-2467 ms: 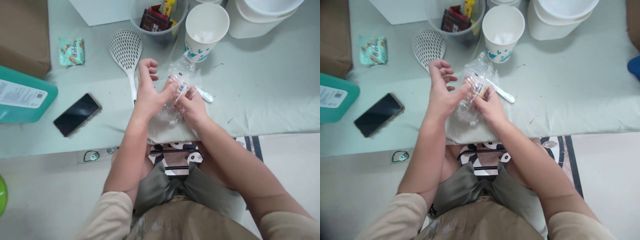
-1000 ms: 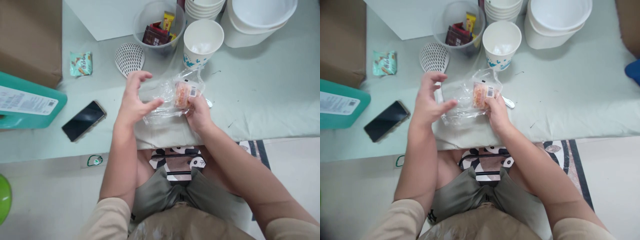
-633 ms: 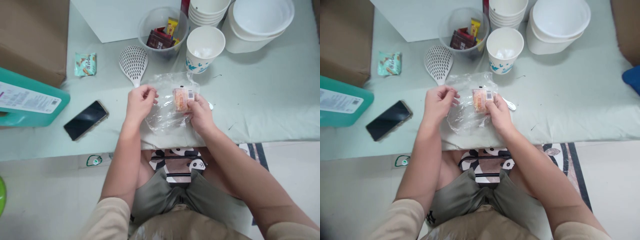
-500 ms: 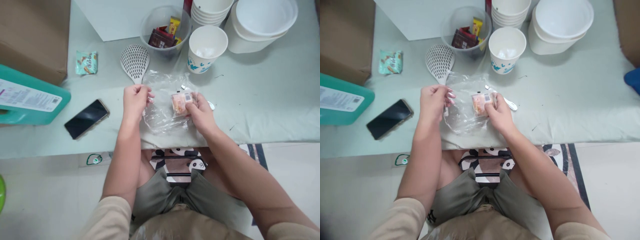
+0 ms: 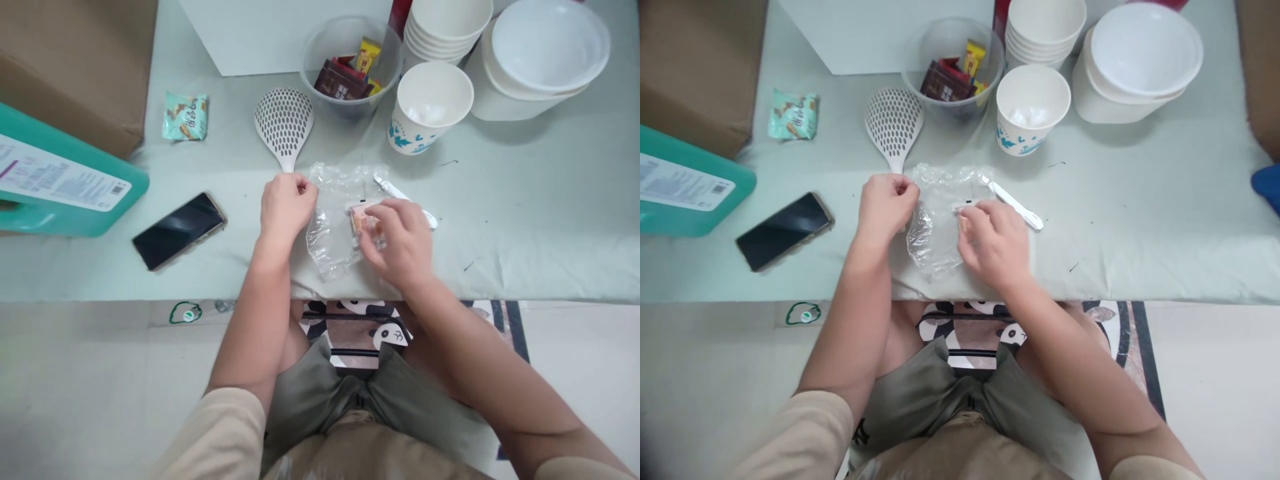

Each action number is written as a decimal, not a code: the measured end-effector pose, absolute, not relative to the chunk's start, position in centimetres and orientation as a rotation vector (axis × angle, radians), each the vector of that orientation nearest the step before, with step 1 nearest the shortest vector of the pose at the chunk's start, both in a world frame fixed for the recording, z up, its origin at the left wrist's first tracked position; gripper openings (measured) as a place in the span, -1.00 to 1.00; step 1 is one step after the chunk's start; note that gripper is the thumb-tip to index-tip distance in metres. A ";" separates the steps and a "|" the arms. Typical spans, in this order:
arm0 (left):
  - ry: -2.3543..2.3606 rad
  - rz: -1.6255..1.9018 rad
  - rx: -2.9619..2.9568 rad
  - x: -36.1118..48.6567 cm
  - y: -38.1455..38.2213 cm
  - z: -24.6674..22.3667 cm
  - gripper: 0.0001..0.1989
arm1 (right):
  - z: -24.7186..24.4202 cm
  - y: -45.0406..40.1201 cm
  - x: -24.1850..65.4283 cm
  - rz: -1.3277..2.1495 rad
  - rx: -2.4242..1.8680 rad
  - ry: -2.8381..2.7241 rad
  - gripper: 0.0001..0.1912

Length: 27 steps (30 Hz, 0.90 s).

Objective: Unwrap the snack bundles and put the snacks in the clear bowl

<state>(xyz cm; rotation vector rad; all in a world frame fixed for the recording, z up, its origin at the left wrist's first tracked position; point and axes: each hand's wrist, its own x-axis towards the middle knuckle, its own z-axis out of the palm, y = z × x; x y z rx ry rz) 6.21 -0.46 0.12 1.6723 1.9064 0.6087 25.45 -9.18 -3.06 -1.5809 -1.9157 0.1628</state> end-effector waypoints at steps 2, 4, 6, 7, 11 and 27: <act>1.897 0.625 1.679 6.1 -0.4 0.1 -0.79 | -3.0 -9.0 24.5 0.245 -1.665 -1.991 -0.71; 1.907 0.639 1.684 6.1 -0.3 0.1 -0.79 | -3.0 -8.8 24.0 0.297 -1.769 -2.000 -0.65; 1.922 0.655 1.675 6.0 -0.2 0.1 -0.79 | -3.1 -8.6 24.1 0.326 -1.820 -1.970 -0.57; 1.927 0.666 1.667 6.0 -0.1 0.2 -0.79 | -3.2 -8.5 24.3 0.350 -1.827 -1.944 -0.51; 1.934 0.678 1.603 5.8 0.0 0.4 -0.77 | -3.2 -8.4 25.8 0.530 -1.763 -1.766 -0.35; 1.797 0.592 1.574 4.5 -0.2 0.8 -0.75 | 0.1 -9.1 30.6 0.732 -1.282 -0.819 -0.63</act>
